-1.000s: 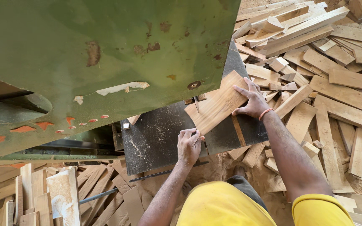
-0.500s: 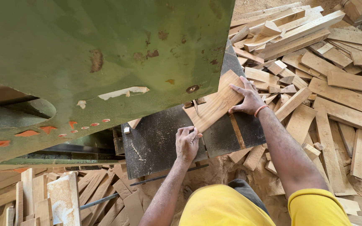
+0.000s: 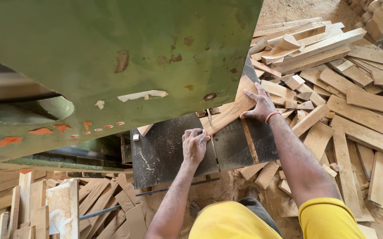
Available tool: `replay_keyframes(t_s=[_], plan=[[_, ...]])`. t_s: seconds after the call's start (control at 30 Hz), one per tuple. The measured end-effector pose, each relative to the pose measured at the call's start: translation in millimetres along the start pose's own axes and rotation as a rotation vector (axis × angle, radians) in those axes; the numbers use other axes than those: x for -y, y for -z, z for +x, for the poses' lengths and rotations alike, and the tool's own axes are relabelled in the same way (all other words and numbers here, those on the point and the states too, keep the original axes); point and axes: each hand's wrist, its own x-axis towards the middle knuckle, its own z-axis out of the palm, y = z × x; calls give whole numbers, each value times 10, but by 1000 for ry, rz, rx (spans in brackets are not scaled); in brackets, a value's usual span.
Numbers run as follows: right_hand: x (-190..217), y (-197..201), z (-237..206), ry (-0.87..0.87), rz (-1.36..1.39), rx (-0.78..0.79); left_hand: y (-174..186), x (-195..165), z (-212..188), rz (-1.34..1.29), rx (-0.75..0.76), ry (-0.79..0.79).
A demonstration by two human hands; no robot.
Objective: The person cuts pieces of wood on a bandsaw, feeding each board into the blade and guiding it through curved cuts. They reposition and turn the wood repeatedly to trim edges and shape the pieces, with sawdust and offcuts piling on the floor around the machine.
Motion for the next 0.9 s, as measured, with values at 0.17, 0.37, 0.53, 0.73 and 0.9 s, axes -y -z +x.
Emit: replay_keyframes(t_s=[0.17, 0.37, 0.53, 0.73, 0.9], plan=[[61, 54, 74, -28, -13, 19, 17, 45, 124, 23, -19, -7], [95, 126, 135, -52, -81, 43, -42, 58, 159, 34, 8, 93], [219, 279, 180, -96, -177, 93, 10, 225, 321, -46, -60, 414], [434, 490, 481, 56, -652, 381, 228, 80, -214, 86, -268, 261], [578, 318, 707, 271, -549, 494, 322, -202, -652, 89, -170, 316]])
